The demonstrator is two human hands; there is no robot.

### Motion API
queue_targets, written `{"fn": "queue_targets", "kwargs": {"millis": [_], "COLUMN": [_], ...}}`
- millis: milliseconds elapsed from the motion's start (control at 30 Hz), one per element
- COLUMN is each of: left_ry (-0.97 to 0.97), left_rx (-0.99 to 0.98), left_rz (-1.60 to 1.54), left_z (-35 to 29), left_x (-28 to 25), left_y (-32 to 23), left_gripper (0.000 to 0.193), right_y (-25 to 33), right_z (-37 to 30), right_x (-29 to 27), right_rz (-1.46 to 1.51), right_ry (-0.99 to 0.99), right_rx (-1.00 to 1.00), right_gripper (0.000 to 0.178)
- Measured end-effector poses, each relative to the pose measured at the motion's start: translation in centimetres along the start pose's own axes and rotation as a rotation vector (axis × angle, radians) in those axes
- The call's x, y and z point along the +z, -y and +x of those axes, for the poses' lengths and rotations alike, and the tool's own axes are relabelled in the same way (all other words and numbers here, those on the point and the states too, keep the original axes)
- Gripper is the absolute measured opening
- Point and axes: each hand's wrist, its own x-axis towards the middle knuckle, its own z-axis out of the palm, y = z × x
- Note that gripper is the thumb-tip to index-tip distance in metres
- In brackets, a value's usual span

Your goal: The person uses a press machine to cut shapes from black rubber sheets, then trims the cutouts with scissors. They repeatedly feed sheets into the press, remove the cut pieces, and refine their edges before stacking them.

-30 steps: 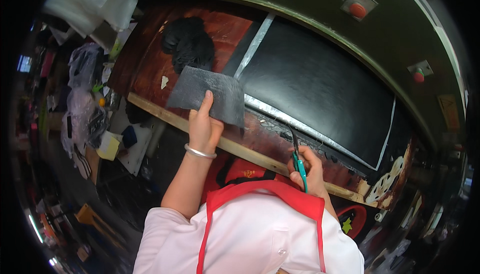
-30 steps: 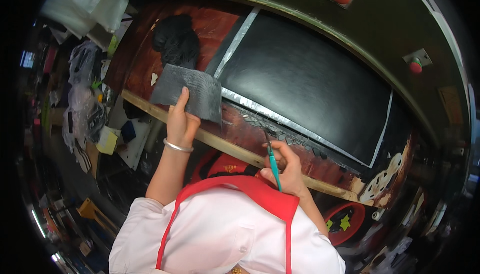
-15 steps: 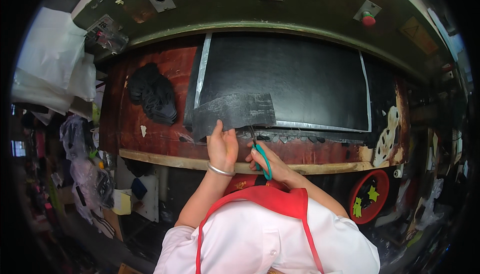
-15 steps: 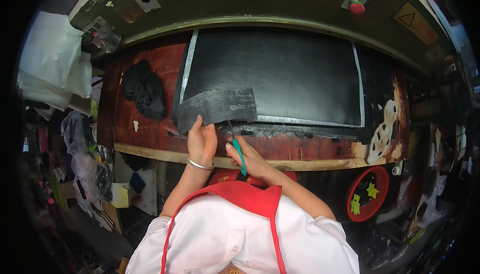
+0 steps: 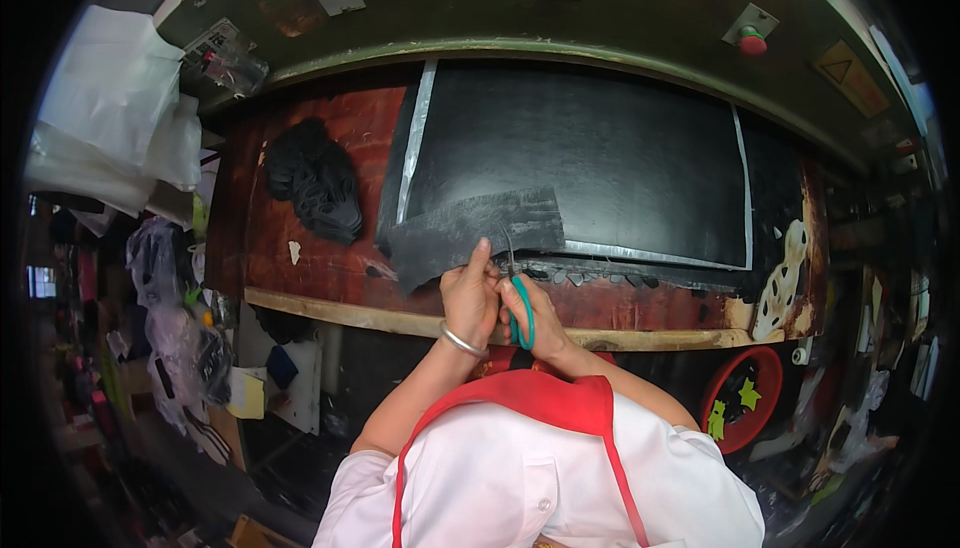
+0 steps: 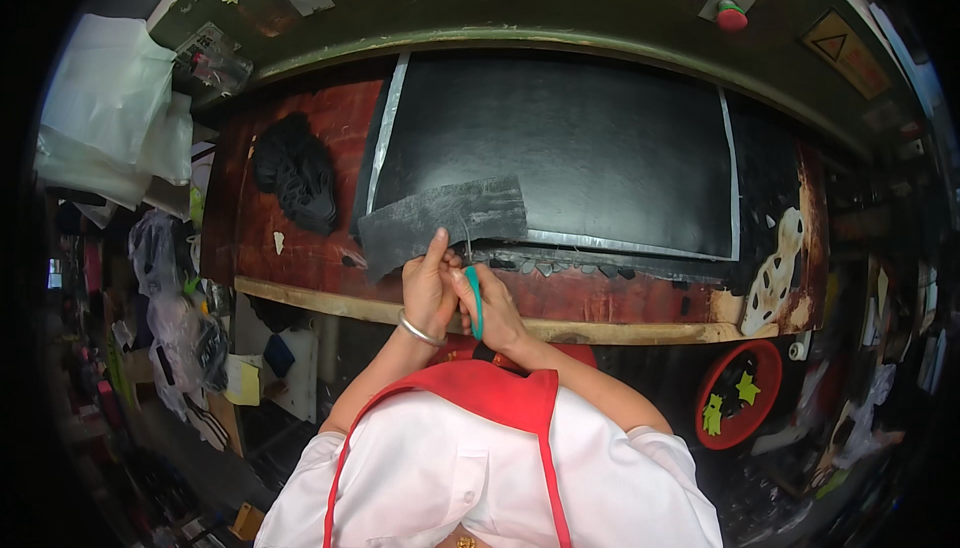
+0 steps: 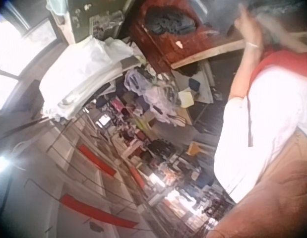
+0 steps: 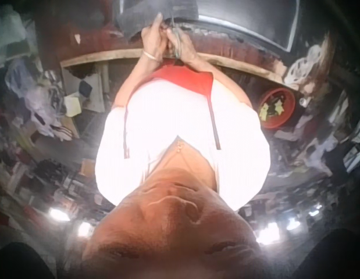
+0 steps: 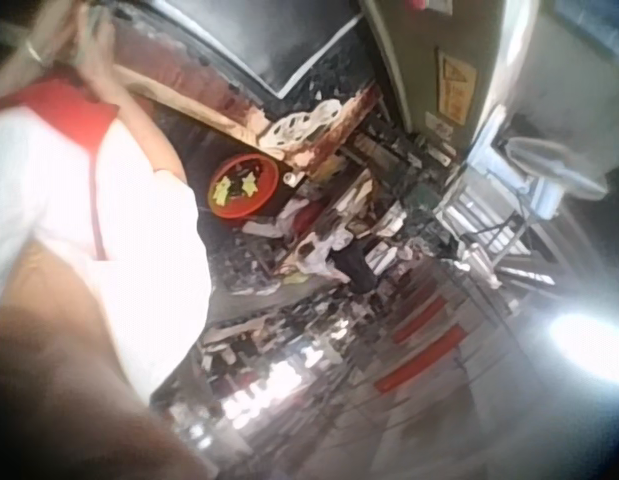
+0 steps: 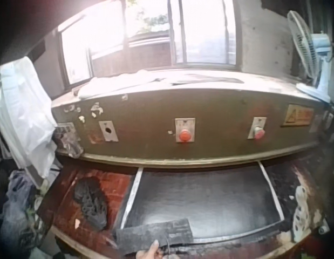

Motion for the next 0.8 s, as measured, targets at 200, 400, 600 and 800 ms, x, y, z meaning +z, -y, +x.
{"fn": "queue_targets", "kwargs": {"millis": [200,400,600,800], "left_ry": [-0.119,-0.024,-0.008,0.017], "left_rx": [-0.017,0.004,-0.045,-0.119], "left_rz": [0.113,0.129,0.162,0.227], "left_z": [0.6,0.7,0.7,0.4], "left_x": [-0.2,-0.6,-1.2,-1.5], "left_y": [0.3,0.1,-0.5,-0.9], "left_gripper": [0.023,0.022,0.016,0.015], "right_y": [-0.3,-0.1,0.1,0.5], "right_z": [0.1,1.2,1.0,2.3], "right_x": [0.6,-0.4,-0.5,-0.8], "right_rz": [0.056,0.148,0.099,0.184], "right_ry": [-0.050,-0.004,-0.003,-0.057], "right_rx": [0.002,-0.030,-0.025,-0.089], "right_gripper": [0.040,0.045,0.038,0.031]}}
